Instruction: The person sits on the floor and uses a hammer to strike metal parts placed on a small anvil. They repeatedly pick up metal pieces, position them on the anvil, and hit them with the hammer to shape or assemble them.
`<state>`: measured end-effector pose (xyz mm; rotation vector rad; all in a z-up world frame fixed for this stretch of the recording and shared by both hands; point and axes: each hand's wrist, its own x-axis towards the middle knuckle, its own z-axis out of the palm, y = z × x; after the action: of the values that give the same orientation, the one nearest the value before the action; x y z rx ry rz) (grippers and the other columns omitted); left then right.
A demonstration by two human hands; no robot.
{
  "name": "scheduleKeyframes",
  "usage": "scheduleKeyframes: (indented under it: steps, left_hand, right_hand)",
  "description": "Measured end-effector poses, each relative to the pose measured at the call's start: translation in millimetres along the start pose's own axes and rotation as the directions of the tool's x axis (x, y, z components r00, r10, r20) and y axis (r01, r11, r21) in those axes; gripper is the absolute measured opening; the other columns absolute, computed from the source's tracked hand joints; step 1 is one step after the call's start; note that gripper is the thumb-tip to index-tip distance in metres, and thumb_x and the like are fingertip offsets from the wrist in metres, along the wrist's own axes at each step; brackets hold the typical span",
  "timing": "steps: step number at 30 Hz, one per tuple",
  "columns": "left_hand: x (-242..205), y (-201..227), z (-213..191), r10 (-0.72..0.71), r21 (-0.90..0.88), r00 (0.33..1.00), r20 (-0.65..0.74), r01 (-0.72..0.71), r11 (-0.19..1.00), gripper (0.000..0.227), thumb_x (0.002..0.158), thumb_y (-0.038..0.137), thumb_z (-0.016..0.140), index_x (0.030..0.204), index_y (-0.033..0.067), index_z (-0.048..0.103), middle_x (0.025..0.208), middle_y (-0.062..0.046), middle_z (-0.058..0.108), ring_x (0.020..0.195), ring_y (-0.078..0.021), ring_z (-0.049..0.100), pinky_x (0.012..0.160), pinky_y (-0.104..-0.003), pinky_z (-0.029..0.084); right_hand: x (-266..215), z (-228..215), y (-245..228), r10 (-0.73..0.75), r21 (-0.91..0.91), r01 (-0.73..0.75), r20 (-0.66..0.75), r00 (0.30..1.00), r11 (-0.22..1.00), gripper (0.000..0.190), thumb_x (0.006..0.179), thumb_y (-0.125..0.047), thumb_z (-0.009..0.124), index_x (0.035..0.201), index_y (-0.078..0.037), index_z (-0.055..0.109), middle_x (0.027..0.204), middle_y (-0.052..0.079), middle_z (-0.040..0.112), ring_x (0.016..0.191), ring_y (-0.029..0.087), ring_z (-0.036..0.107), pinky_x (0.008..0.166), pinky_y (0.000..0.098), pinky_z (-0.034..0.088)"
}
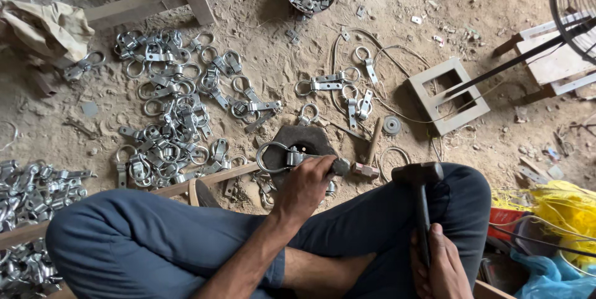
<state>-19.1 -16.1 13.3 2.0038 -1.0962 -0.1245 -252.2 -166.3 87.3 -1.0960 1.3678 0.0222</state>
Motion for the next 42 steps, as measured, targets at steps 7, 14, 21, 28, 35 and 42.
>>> scheduleKeyframes:
  steps: [7, 14, 21, 28, 35, 42]
  left_hand:
    - [-2.5, -19.4, 4.2, -0.192, -0.193, 0.971, 0.14, 0.217, 0.957, 0.025, 0.108, 0.023, 0.058, 0.105, -0.0002, 0.068, 0.077, -0.012, 0.072, 0.057, -0.0186, 0.068, 0.047, -0.031, 0.056]
    - [-1.0, -20.2, -8.4, -0.238, -0.262, 0.97, 0.047, 0.242, 0.934, 0.021, 0.098, 0.021, 0.066, 0.105, 0.0027, 0.073, 0.076, -0.012, 0.076, 0.052, -0.0195, 0.07, 0.044, -0.033, 0.054]
    - [-2.3, -7.5, -15.6, -0.259, -0.251, 0.966, 0.011, 0.254, 0.934, 0.02, 0.097, 0.02, 0.07, 0.101, 0.0013, 0.075, 0.076, -0.012, 0.077, 0.054, -0.018, 0.07, 0.047, -0.032, 0.053]
    - [-3.9, -10.3, -8.9, -0.272, -0.17, 0.958, 0.085, 0.283, 0.944, 0.024, 0.098, 0.022, 0.069, 0.109, 0.0008, 0.073, 0.087, -0.014, 0.076, 0.064, -0.0209, 0.073, 0.05, -0.031, 0.059]
    - [-3.4, -11.7, -1.0, -0.096, -0.144, 0.995, 0.015, 0.097, 0.985, 0.028, 0.091, 0.008, 0.074, 0.116, -0.0024, 0.07, 0.1, -0.018, 0.076, 0.084, -0.0251, 0.077, 0.067, -0.031, 0.066]
    - [2.7, -11.5, -1.6, -0.131, -0.13, 0.991, 0.017, 0.132, 0.983, 0.028, 0.092, 0.008, 0.076, 0.118, -0.0019, 0.069, 0.101, -0.019, 0.076, 0.085, -0.0258, 0.077, 0.067, -0.031, 0.066]
  right_hand:
    - [3.4, -6.3, 8.4, -0.109, -0.067, 0.113, 0.057, 0.992, 0.991, 0.063, 0.106, -0.059, 0.031, 0.098, 0.0, 0.054, 0.046, 0.008, 0.036, 0.027, 0.02, 0.029, 0.025, 0.0344, 0.024]
    - [3.8, -5.5, 8.4, -0.103, -0.066, 0.107, 0.062, 0.993, 0.992, 0.061, 0.105, -0.058, 0.03, 0.1, -0.002, 0.054, 0.047, 0.008, 0.037, 0.028, 0.019, 0.03, 0.025, 0.0341, 0.027]
    - [-0.4, -1.6, 6.1, -0.124, -0.023, 0.126, 0.081, 0.989, 0.992, 0.059, 0.106, -0.055, 0.029, 0.099, -0.002, 0.053, 0.046, 0.007, 0.035, 0.026, 0.019, 0.028, 0.024, 0.0339, 0.026]
    - [-9.2, 3.3, -0.6, -0.094, -0.01, 0.095, 0.067, 0.993, 0.995, 0.06, 0.107, -0.054, 0.028, 0.099, 0.0, 0.054, 0.046, 0.007, 0.034, 0.027, 0.017, 0.028, 0.024, 0.0326, 0.026]
    - [-9.7, 3.9, -1.9, -0.089, -0.029, 0.09, 0.055, 0.995, 0.995, 0.062, 0.107, -0.055, 0.028, 0.099, 0.001, 0.053, 0.046, 0.007, 0.034, 0.027, 0.017, 0.028, 0.024, 0.0325, 0.025]
    - [-10.7, 5.8, -1.7, -0.095, -0.015, 0.096, 0.057, 0.994, 0.995, 0.061, 0.107, -0.055, 0.028, 0.099, 0.0, 0.053, 0.045, 0.007, 0.035, 0.026, 0.018, 0.028, 0.024, 0.0327, 0.026]
